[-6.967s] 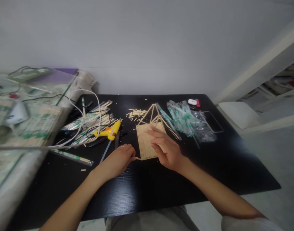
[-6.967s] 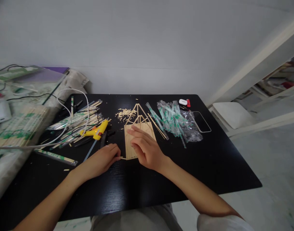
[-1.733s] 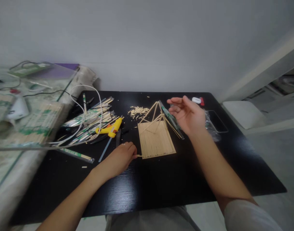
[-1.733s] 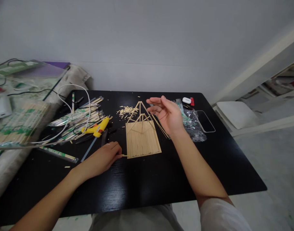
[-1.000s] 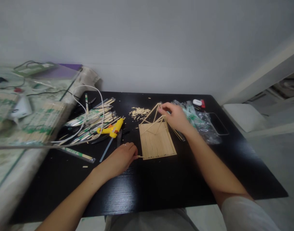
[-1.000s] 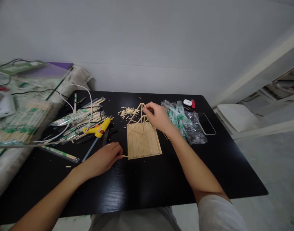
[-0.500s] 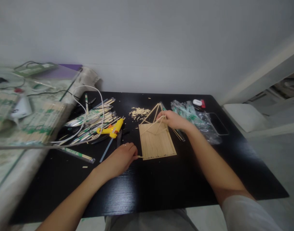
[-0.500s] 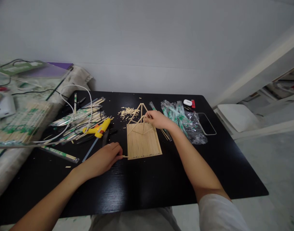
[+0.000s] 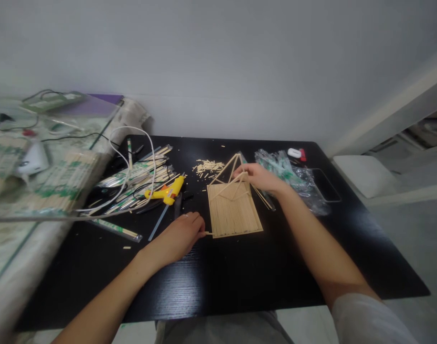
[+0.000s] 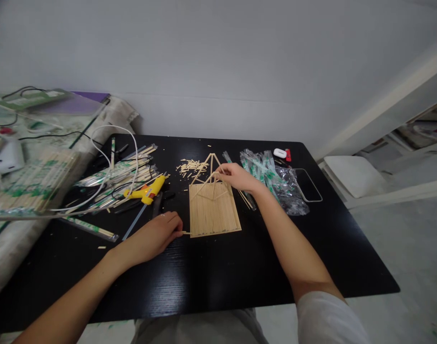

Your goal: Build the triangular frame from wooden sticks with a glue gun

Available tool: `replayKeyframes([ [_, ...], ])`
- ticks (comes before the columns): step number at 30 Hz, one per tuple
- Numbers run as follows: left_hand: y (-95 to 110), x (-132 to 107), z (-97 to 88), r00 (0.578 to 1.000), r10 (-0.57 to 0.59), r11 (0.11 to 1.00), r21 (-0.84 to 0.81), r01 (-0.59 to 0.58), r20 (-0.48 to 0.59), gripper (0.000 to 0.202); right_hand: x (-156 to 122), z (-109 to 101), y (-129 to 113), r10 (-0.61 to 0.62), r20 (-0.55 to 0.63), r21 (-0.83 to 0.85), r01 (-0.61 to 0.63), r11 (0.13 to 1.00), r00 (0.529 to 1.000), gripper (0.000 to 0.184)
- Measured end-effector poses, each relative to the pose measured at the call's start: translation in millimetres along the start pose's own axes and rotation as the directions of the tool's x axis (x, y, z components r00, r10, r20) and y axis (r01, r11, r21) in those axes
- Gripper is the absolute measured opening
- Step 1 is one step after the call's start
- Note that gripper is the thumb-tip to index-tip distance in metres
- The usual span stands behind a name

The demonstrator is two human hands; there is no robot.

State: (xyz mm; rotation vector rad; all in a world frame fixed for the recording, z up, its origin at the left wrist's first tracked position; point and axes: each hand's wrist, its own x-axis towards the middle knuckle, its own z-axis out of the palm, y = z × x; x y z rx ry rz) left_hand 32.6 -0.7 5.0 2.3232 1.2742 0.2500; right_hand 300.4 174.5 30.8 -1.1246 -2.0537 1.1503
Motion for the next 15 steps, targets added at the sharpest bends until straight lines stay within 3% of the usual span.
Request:
replayKeyframes([
  [2, 0, 0, 0.1, 1.0, -0.006, 1.0, 0.006, 0.006, 0.01, 0.013, -1, -3, -7, 0.022, 0.046, 0.078, -0.025, 0.997, 0.999, 0.02],
  [5, 0, 1, -0.3, 1.0, -0.007, 1.0, 0.008, 0.007, 0.013, 0.013, -1, -4, -17, 0.022, 0.016, 0.186, -0.024, 0.982, 1.0, 0.024],
  [15, -2, 0, 1.4, 1.0, 0.011, 1.0, -0.005, -0.011, -0.008, 0.014, -2, 9, -22, 0.004, -0.075, 0.301, 0.019, 0.953, 0.997, 0.02],
])
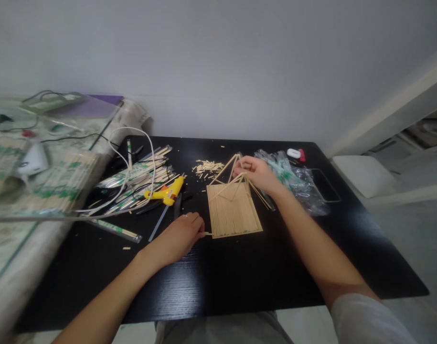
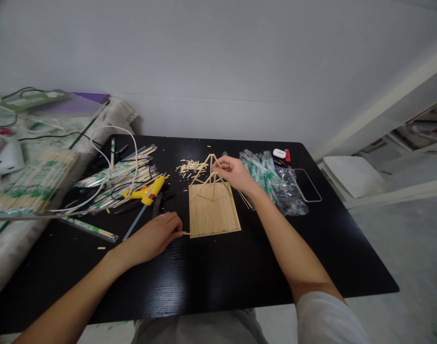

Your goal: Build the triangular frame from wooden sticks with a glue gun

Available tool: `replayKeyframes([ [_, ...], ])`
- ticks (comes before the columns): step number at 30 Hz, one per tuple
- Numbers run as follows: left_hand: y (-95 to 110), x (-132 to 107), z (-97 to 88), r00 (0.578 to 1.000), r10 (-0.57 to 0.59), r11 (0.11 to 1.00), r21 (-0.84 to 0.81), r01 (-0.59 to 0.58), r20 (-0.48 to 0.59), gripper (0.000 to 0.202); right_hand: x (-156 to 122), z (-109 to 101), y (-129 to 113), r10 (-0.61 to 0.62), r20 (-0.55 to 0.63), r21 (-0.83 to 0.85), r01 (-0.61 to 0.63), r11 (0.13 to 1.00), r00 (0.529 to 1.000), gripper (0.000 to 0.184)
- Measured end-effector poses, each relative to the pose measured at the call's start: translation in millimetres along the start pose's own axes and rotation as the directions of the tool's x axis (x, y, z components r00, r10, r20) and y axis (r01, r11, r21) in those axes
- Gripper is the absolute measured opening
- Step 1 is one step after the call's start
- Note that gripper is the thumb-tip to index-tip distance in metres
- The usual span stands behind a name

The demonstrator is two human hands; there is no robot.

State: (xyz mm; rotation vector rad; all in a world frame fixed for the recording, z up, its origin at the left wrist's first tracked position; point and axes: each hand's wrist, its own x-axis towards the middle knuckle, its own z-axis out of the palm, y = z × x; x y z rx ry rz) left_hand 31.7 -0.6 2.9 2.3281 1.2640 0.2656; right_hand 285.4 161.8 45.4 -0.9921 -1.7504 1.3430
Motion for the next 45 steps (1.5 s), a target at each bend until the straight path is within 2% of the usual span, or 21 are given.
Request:
replayKeyframes([
  [12, -2, 0, 1.6, 1.0, 0.001, 1.0, -0.017, -0.001, -0.018, 0.014, 2, -9, 5, 0.079, 0.077, 0.231, -0.095, 0.968, 0.994, 0.016],
  [14, -1, 1, -0.1, 1.0, -0.008, 1.0, -0.025, 0.008, -0.005, 0.014, 2, -10, 6, 0.063, 0.079, 0.27, -0.083, 0.959, 0.995, 0.02],
  [17, 1, 1, -3.8, 1.0, -0.025, 0.999, -0.048, 0.025, 0.017, 0.011, 2, -10, 6, 0.055, 0.064, 0.307, -0.072, 0.949, 0.996, 0.035],
  [19, 2, 2, -5.9, 0.999, -0.03, 0.998, -0.063, 0.031, 0.021, 0.01, 3, -9, 8, 0.072, 0.052, 0.294, -0.084, 0.952, 0.996, 0.039],
  [28, -3, 2, -1.7, 1.0, -0.013, 0.996, -0.084, 0.012, -0.016, 0.011, 1, -7, 9, 0.072, 0.086, 0.075, -0.078, 0.994, 0.994, 0.025],
  [35, -2, 3, -1.0, 1.0, -0.024, 0.997, -0.08, 0.022, -0.016, 0.009, 3, -5, 5, 0.025, 0.084, 0.038, -0.028, 0.999, 0.996, 0.022],
  [45, -1, 3, -0.4, 0.999, -0.039, 0.997, -0.063, 0.038, -0.012, 0.006, 8, -4, 20, -0.086, -0.086, -0.098, 0.077, 0.992, 0.993, 0.03],
])
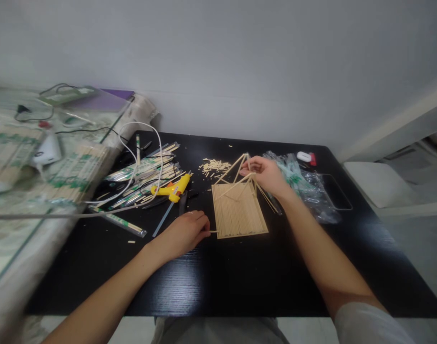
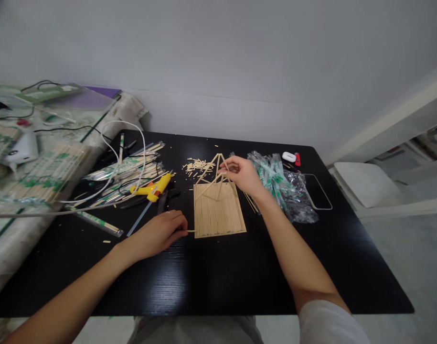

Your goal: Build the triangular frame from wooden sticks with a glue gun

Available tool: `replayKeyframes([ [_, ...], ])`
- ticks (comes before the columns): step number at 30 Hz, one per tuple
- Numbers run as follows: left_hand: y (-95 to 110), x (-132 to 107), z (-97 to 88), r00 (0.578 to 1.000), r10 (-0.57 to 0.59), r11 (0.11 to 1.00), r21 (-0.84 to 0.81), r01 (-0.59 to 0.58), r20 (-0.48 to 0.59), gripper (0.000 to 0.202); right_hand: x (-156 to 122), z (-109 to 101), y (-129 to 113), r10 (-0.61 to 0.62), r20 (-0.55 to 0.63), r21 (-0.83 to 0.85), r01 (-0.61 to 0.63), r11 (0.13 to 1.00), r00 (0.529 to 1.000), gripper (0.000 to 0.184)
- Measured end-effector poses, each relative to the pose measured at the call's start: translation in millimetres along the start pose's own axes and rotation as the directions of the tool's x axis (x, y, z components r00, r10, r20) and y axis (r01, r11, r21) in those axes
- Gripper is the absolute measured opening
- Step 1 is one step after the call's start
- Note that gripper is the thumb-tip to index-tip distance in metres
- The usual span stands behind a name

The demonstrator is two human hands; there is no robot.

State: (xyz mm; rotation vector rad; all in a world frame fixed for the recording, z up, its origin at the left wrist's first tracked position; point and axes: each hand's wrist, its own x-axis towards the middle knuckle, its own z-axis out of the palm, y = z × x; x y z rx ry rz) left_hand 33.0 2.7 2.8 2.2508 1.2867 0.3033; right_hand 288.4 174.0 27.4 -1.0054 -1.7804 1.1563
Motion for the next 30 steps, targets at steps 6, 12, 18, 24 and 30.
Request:
replayKeyframes([
  [6, 1, 1, -2.0, 1.0, -0.004, 1.0, -0.003, 0.004, 0.017, 0.009, -1, -2, -7, 0.009, 0.058, -0.142, -0.001, 0.99, 0.998, 0.023],
  [12, -1, 0, -1.9, 1.0, 0.015, 1.0, 0.007, -0.016, 0.01, 0.01, -1, -1, -6, 0.04, 0.106, -0.259, -0.012, 0.966, 0.994, 0.013],
  [18, -1, 0, -0.8, 1.0, 0.021, 0.999, 0.043, -0.021, 0.002, 0.015, -2, 0, -11, 0.0, 0.07, -0.344, 0.024, 0.939, 0.998, 0.015],
  [24, -1, 2, 1.3, 1.0, 0.009, 0.996, 0.085, -0.009, 0.0, 0.021, -4, -7, -23, 0.025, 0.072, -0.252, -0.006, 0.968, 0.997, 0.013],
  [30, -4, 1, 3.7, 1.0, 0.022, 0.996, 0.088, -0.02, -0.014, 0.022, -5, -22, -28, -0.011, 0.035, -0.197, 0.018, 0.98, 0.999, 0.014],
])
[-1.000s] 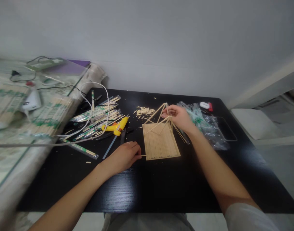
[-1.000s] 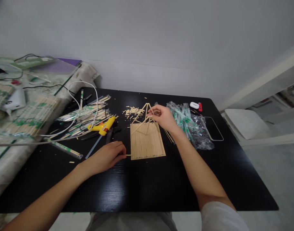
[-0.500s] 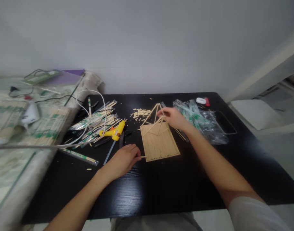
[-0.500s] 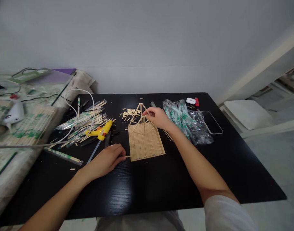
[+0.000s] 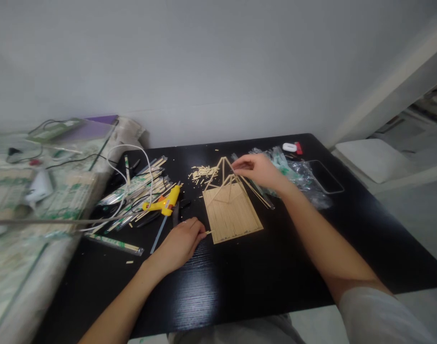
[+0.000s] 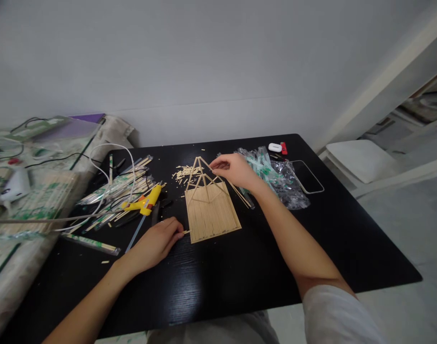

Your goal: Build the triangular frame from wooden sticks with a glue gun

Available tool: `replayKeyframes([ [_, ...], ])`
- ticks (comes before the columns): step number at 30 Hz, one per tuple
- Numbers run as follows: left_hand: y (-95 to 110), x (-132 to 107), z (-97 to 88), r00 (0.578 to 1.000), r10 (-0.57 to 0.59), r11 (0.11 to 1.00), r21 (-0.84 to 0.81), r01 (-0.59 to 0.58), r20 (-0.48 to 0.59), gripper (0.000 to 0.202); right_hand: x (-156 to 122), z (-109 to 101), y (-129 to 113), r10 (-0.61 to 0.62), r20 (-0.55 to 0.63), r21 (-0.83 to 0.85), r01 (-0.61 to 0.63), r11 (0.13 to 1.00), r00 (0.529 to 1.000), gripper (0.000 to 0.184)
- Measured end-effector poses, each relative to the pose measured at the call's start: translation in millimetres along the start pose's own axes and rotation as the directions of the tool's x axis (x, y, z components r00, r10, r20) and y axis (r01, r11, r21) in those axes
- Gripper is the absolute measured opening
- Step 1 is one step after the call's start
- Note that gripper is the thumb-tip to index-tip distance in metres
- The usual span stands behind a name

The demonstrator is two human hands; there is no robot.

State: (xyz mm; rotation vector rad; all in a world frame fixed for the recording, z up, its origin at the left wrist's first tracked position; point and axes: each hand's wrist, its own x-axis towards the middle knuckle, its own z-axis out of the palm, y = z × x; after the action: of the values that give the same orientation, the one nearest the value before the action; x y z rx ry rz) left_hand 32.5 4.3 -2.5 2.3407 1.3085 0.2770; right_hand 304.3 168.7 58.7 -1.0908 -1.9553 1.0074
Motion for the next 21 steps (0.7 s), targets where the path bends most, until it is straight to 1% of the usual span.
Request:
replayKeyframes([
  [7, -1, -1, -0.6, 1.0, -0.001, 1.0, -0.024, 0.0, -0.011, 0.019, -1, -6, -4, 0.0, -0.091, -0.062, -0.006, 0.998, 0.996, 0.009],
  [13, 0, -1, -2.3, 1.0, -0.007, 1.0, -0.022, 0.007, 0.006, 0.02, -4, -9, -13, -0.017, -0.139, -0.175, -0.008, 0.985, 0.99, 0.006],
  [18, 0, -1, -2.0, 1.0, 0.004, 1.0, -0.024, -0.004, -0.007, 0.021, -6, -12, -17, -0.025, -0.138, -0.258, -0.011, 0.966, 0.99, 0.012],
  [21, -1, -1, -1.8, 1.0, 0.012, 1.0, -0.025, -0.013, -0.016, 0.022, -5, -13, -16, -0.026, -0.154, -0.239, -0.012, 0.971, 0.988, 0.013],
])
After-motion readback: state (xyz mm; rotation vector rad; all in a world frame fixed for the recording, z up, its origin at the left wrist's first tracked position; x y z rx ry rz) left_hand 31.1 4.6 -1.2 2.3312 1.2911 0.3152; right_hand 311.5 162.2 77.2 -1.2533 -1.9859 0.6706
